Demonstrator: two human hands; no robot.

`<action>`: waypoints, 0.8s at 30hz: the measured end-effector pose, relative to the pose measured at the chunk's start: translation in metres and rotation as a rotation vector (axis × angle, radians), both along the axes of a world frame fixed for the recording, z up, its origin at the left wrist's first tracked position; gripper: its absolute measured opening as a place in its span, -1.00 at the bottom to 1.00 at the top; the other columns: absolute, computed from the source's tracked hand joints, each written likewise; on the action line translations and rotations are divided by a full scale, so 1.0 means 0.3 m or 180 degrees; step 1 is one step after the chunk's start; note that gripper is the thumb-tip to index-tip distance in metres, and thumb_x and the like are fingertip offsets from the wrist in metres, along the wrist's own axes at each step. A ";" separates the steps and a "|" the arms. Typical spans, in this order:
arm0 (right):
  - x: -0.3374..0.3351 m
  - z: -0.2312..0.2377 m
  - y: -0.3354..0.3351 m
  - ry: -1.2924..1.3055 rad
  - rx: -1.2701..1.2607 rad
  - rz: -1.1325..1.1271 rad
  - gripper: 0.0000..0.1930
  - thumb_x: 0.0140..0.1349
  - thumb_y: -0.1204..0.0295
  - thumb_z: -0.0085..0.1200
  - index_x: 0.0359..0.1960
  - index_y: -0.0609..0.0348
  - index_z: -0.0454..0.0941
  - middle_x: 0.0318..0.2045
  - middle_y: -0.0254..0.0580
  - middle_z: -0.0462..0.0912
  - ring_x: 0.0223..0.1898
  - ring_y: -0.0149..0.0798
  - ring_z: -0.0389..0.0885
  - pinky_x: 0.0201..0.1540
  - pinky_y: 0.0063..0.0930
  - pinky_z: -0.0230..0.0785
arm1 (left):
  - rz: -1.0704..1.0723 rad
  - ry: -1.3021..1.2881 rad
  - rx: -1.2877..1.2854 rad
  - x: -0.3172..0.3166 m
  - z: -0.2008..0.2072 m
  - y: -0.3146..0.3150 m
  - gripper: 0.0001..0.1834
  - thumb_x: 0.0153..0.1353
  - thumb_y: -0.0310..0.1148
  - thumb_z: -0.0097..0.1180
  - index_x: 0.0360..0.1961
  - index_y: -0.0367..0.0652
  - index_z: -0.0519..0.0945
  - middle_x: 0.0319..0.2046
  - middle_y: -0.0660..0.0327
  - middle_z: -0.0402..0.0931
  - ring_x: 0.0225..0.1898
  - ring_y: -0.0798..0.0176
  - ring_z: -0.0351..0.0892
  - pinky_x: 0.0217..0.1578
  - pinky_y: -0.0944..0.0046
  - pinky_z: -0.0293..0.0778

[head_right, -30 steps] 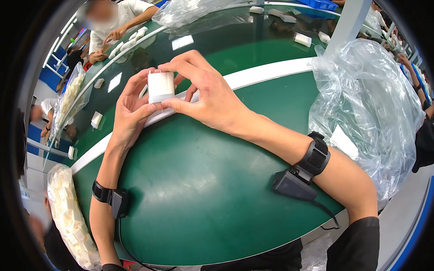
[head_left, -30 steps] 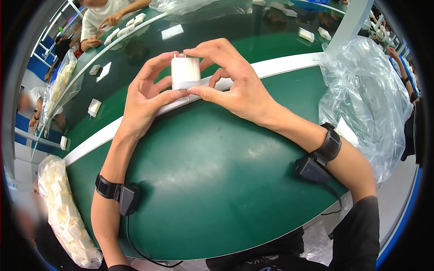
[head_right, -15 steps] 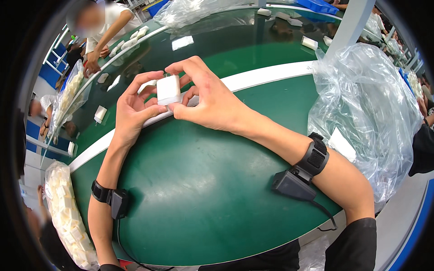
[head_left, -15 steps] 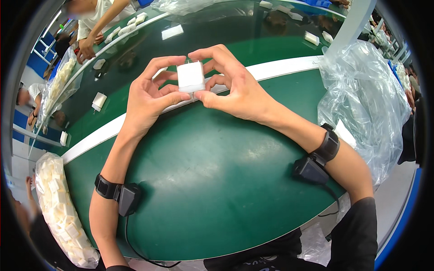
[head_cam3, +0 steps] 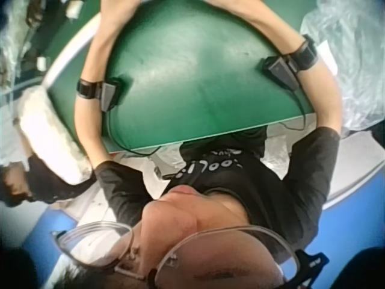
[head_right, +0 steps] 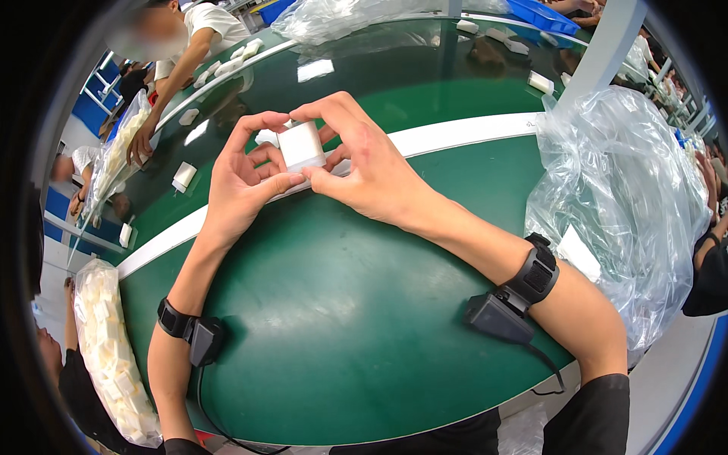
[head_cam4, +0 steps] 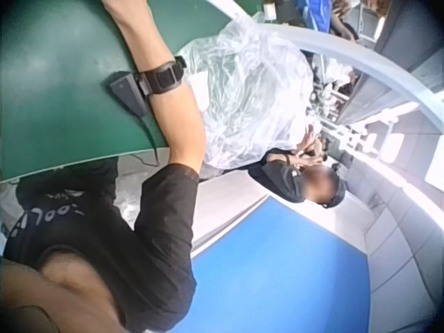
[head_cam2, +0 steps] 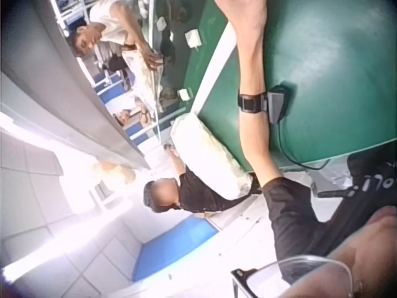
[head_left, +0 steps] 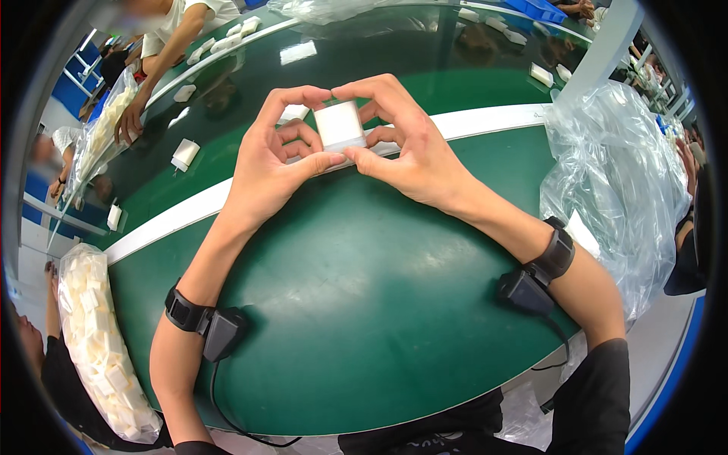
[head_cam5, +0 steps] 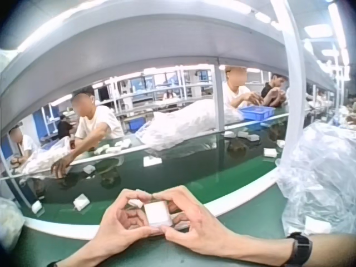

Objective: Manually assemble small plastic components at a factory conveyor belt.

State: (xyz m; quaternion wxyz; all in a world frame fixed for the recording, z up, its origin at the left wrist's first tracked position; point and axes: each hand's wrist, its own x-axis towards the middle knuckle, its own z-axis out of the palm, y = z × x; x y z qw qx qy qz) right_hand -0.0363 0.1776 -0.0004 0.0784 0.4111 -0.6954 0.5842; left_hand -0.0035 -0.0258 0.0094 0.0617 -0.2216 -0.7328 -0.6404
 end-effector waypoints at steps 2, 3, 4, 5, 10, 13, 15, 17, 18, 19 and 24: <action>0.000 -0.004 0.000 -0.0104 0.0006 0.0057 -0.49 0.09 0.53 0.15 0.13 0.25 0.40 0.05 -0.10 0.38 -0.03 -0.16 0.55 -0.19 -0.36 0.58 | 0.0060 0.0115 -0.0062 -0.004 -0.007 0.001 -0.34 0.03 -0.63 0.38 0.18 -0.27 0.41 0.05 0.13 0.38 -0.35 0.46 0.52 -0.31 0.44 0.57; 0.001 -0.005 0.001 -0.0213 0.0012 0.0112 -0.48 0.10 0.54 0.14 0.16 0.24 0.38 0.08 -0.09 0.38 -0.03 -0.16 0.56 -0.20 -0.37 0.57 | 0.0070 0.0026 -0.0054 -0.004 -0.007 0.001 -0.32 0.02 -0.64 0.38 0.20 -0.25 0.40 0.04 0.14 0.37 -0.36 0.47 0.50 -0.33 0.46 0.55; 0.002 -0.006 0.002 -0.0211 0.0012 0.0114 -0.48 0.10 0.54 0.14 0.16 0.24 0.38 0.08 -0.09 0.38 -0.03 -0.16 0.56 -0.20 -0.37 0.57 | 0.0079 -0.0063 -0.0048 -0.003 -0.006 0.001 -0.30 0.01 -0.64 0.38 0.23 -0.23 0.40 0.04 0.15 0.36 -0.37 0.49 0.48 -0.34 0.48 0.53; 0.002 -0.008 0.004 -0.0270 0.0055 0.0127 -0.49 0.13 0.52 0.15 0.17 0.24 0.38 0.08 -0.09 0.38 -0.02 -0.17 0.56 -0.18 -0.38 0.56 | 0.0077 -0.0059 -0.0045 -0.003 -0.008 0.000 -0.30 0.01 -0.64 0.38 0.23 -0.23 0.40 0.04 0.15 0.36 -0.37 0.49 0.48 -0.34 0.48 0.53; -0.008 -0.020 0.005 -0.0519 -0.0016 -0.0027 -0.53 0.25 0.38 0.20 0.15 0.28 0.39 0.08 -0.08 0.39 -0.04 -0.24 0.55 -0.16 -0.42 0.50 | 0.0253 -0.0692 -0.0081 -0.003 0.005 -0.017 -0.32 0.08 -0.45 0.39 0.25 -0.21 0.40 -0.08 0.23 0.35 -0.36 0.55 0.46 -0.39 0.54 0.39; -0.012 -0.012 0.010 -0.0947 0.0038 -0.0342 -0.53 0.33 0.23 0.16 0.10 0.34 0.41 0.03 -0.04 0.41 -0.10 -0.29 0.54 -0.15 -0.42 0.46 | 0.0976 -0.0038 -0.0635 -0.025 -0.002 -0.037 -0.33 0.11 -0.36 0.38 0.24 -0.18 0.41 -0.15 0.27 0.33 -0.36 0.56 0.45 -0.37 0.53 0.37; -0.014 -0.016 0.007 -0.0926 0.0034 -0.0322 -0.54 0.33 0.23 0.16 0.09 0.35 0.42 0.01 -0.05 0.41 -0.12 -0.29 0.54 -0.15 -0.41 0.46 | 0.1613 0.0586 -0.1064 -0.050 -0.017 -0.076 -0.30 0.17 -0.31 0.33 0.32 -0.18 0.37 0.01 0.27 0.45 -0.13 0.40 0.45 -0.22 0.38 0.46; -0.017 -0.022 0.008 -0.0895 0.0043 -0.0331 -0.55 0.33 0.24 0.15 0.07 0.35 0.42 0.00 -0.06 0.41 -0.14 -0.30 0.55 -0.16 -0.41 0.45 | 0.2043 0.1092 -0.1596 -0.085 -0.027 -0.144 -0.26 0.17 -0.24 0.34 0.37 -0.08 0.34 0.23 0.18 0.45 0.10 0.25 0.40 -0.03 0.25 0.48; -0.016 -0.022 0.010 -0.0893 0.0018 -0.0292 -0.58 0.33 0.25 0.15 0.05 0.34 0.42 -0.02 -0.07 0.41 -0.17 -0.30 0.55 -0.17 -0.40 0.45 | 0.2118 0.1161 -0.1593 -0.105 -0.031 -0.194 -0.28 0.17 -0.27 0.32 0.37 0.01 0.35 0.20 0.16 0.45 0.14 0.16 0.40 0.05 0.19 0.45; -0.016 -0.021 0.009 -0.0890 -0.0014 -0.0246 -0.60 0.33 0.26 0.15 0.02 0.34 0.43 -0.04 -0.09 0.41 -0.19 -0.31 0.56 -0.18 -0.40 0.44 | 0.2400 0.1366 -0.2219 -0.118 -0.034 -0.268 -0.30 0.15 -0.33 0.29 0.35 0.01 0.37 0.18 0.13 0.46 0.17 0.10 0.36 0.09 0.12 0.42; -0.033 -0.043 0.018 -0.0534 -0.0045 -0.0313 -0.73 0.30 0.36 0.16 -0.07 0.23 0.45 -0.11 -0.11 0.41 -0.31 -0.31 0.58 -0.21 -0.39 0.44 | 0.3018 0.0012 -0.3897 -0.139 -0.092 -0.392 -0.48 0.14 -0.48 0.14 0.19 -0.07 0.51 0.01 -0.01 0.50 0.15 -0.07 0.43 0.19 -0.04 0.38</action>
